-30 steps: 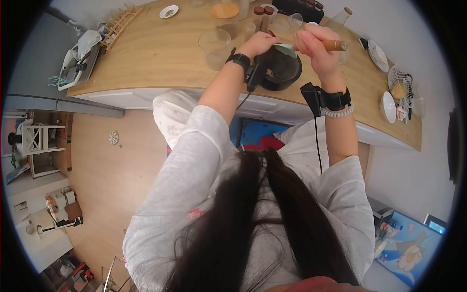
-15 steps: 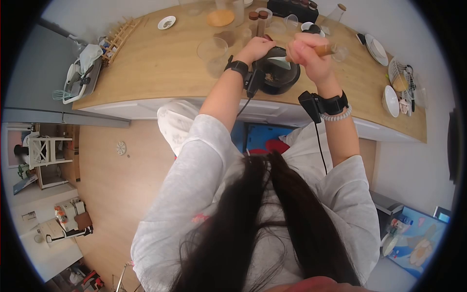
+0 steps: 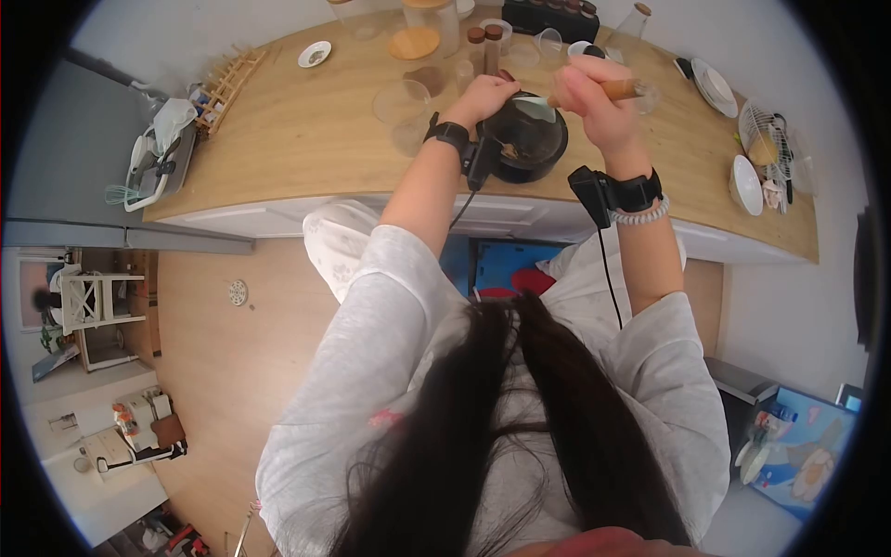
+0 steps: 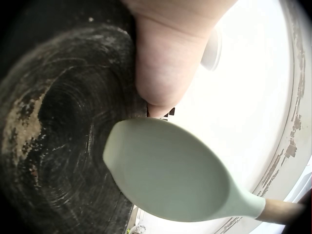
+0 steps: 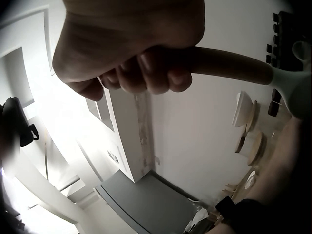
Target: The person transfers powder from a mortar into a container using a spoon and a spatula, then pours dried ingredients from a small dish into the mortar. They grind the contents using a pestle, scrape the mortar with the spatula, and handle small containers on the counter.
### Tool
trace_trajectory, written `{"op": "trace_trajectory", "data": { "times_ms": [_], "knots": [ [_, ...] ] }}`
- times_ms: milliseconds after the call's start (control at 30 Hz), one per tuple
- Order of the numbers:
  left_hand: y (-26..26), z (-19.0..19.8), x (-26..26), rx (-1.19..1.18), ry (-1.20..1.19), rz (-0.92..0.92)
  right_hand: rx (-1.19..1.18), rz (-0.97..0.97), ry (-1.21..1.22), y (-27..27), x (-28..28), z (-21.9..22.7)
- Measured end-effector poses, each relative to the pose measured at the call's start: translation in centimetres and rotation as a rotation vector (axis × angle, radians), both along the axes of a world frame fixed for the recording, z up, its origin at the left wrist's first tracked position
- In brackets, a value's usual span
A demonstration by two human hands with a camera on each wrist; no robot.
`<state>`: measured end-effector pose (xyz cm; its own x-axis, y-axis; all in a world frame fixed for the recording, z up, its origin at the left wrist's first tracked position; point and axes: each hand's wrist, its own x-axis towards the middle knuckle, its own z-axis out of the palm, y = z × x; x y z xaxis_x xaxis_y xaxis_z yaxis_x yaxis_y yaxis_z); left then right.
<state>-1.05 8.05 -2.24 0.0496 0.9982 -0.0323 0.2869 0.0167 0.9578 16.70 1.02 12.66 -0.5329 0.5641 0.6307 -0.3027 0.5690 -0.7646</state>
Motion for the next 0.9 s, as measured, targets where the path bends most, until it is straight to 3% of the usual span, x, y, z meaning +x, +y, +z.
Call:
{"op": "trace_trajectory", "data": {
  "times_ms": [167,233,367,433,533,733,900],
  "knots": [
    [-0.1,0.4,0.0,-0.029,0.001,0.002,-0.145,0.066,0.016,-1.0,0.3,0.2],
    [0.2,0.2,-0.2,-0.025,0.015,-0.002,0.093,-0.076,-0.033,-1.2,0.6,0.7],
    [-0.2,0.5,0.0,-0.034,-0.002,-0.003,0.058,-0.112,-0.057,-0.8,0.1,0.1],
    [-0.1,0.8,0.1,-0.037,0.005,0.001,-0.100,0.010,-0.039,-0.3,-0.1,-0.4],
    [0.4,-0.1,-0.2,-0.015,0.037,0.004,0.079,-0.084,-0.043,-1.2,-0.1,1.4],
    [0.0,0.1,0.2,-0.024,-0.004,0.007,-0.078,0.002,-0.046,0.0,-0.2,-0.4],
    [0.3,-0.1,-0.2,0.023,0.049,0.001,-0.001,0.021,0.032,-0.7,-0.2,1.2]
  ]
}}
